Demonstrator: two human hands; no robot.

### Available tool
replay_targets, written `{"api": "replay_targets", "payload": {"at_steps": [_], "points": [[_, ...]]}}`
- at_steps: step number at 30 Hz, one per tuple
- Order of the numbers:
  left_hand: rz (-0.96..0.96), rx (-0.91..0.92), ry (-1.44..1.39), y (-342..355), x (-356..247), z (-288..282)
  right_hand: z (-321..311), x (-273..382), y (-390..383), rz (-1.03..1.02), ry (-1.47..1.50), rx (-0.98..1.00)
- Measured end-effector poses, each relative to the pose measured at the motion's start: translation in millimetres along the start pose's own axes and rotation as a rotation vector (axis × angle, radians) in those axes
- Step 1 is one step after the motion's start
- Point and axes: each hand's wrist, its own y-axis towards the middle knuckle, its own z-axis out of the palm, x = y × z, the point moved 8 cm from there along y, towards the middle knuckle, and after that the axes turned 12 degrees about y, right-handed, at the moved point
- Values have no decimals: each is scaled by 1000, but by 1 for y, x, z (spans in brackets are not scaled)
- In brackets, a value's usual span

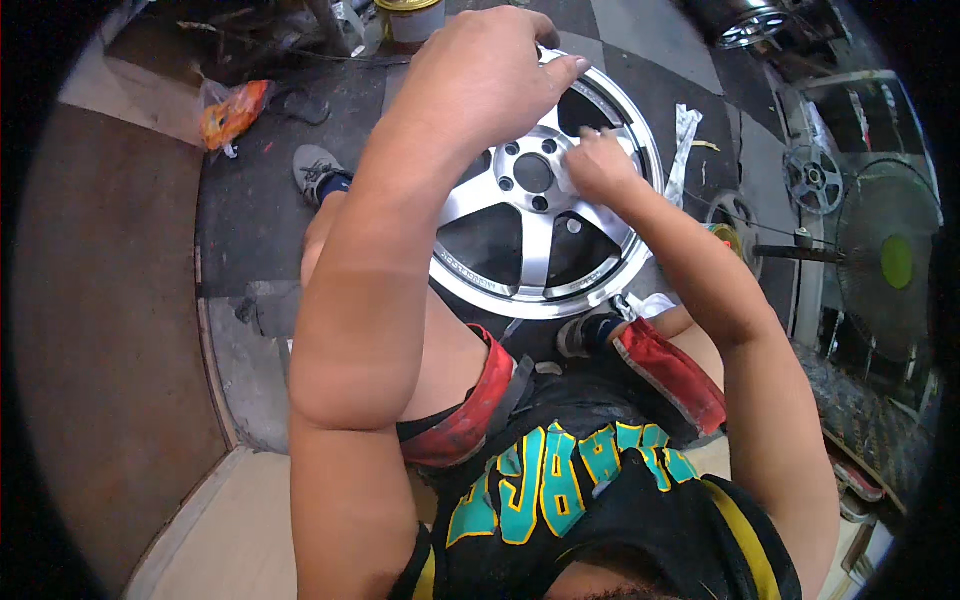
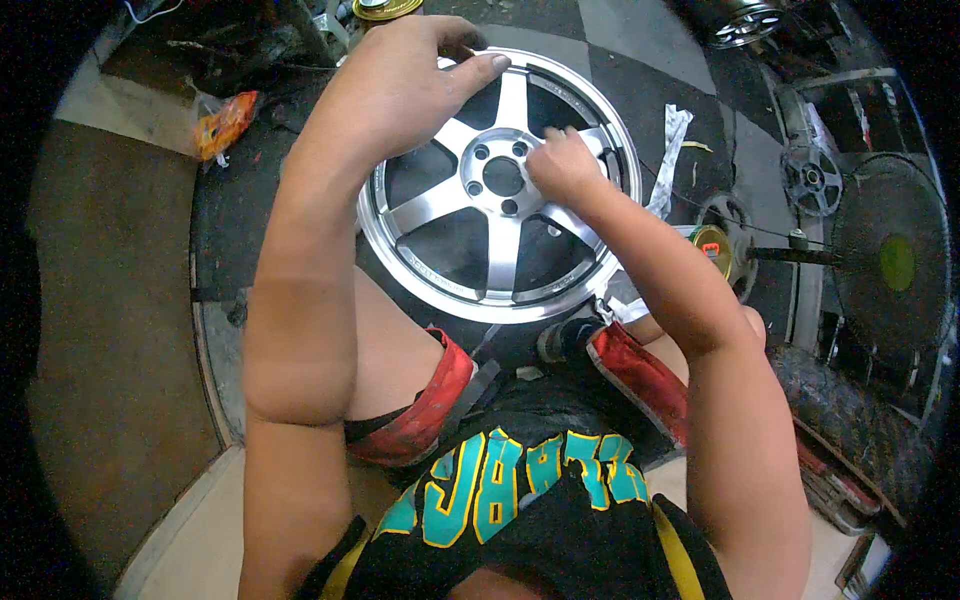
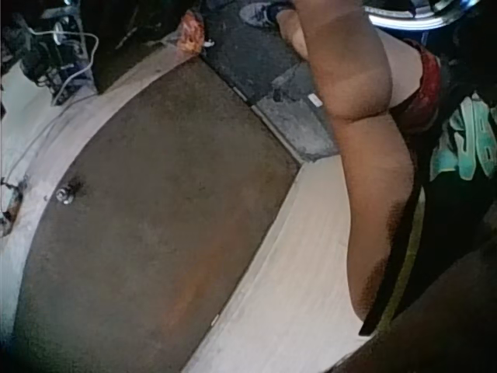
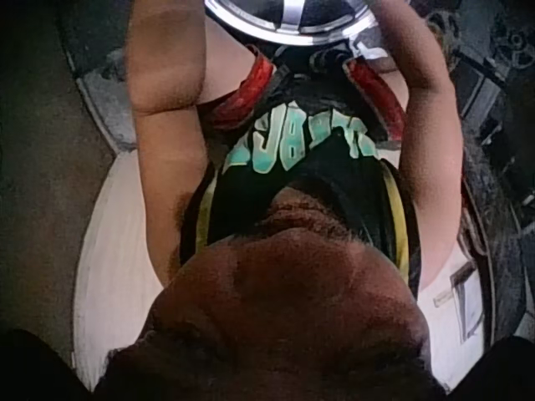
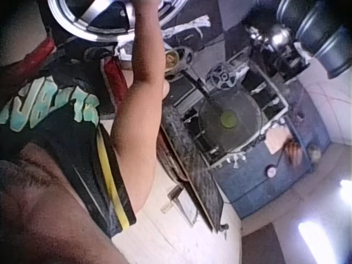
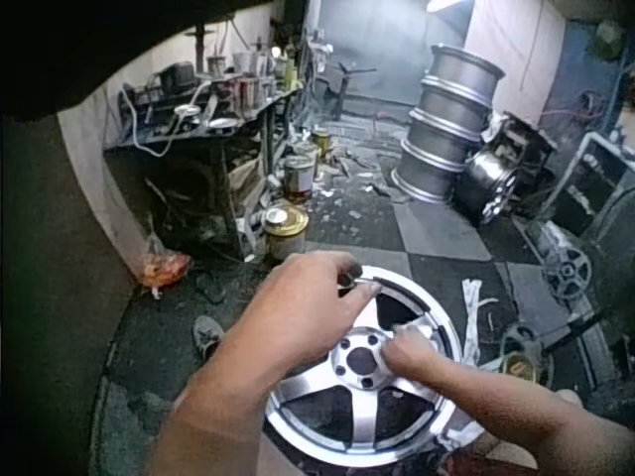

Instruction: Cleaning and spray painting an automotive wheel rim in a workshop.

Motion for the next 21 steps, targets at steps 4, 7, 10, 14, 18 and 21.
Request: {"api": "replay_targets", "payload": {"at_steps": [4, 7, 10, 14, 18, 21], "points": [[3, -29, 23, -3, 6, 1, -5, 35, 36, -188, 153, -232], [-58, 80, -42, -6, 7, -9, 20, 32, 35, -149, 61, -92], [-128, 133, -119, -10, 3, -23, 29, 17, 17, -24, -35, 12], [-125, 90, -76, -7, -3, -39, 35, 29, -6, 103, 129, 227], [-119, 79, -93, -13, -1, -42, 36, 43, -5, 129, 528, 270], [-85, 96, -105, -19, 1, -42, 36, 24, 7, 187, 795, 109]]}}
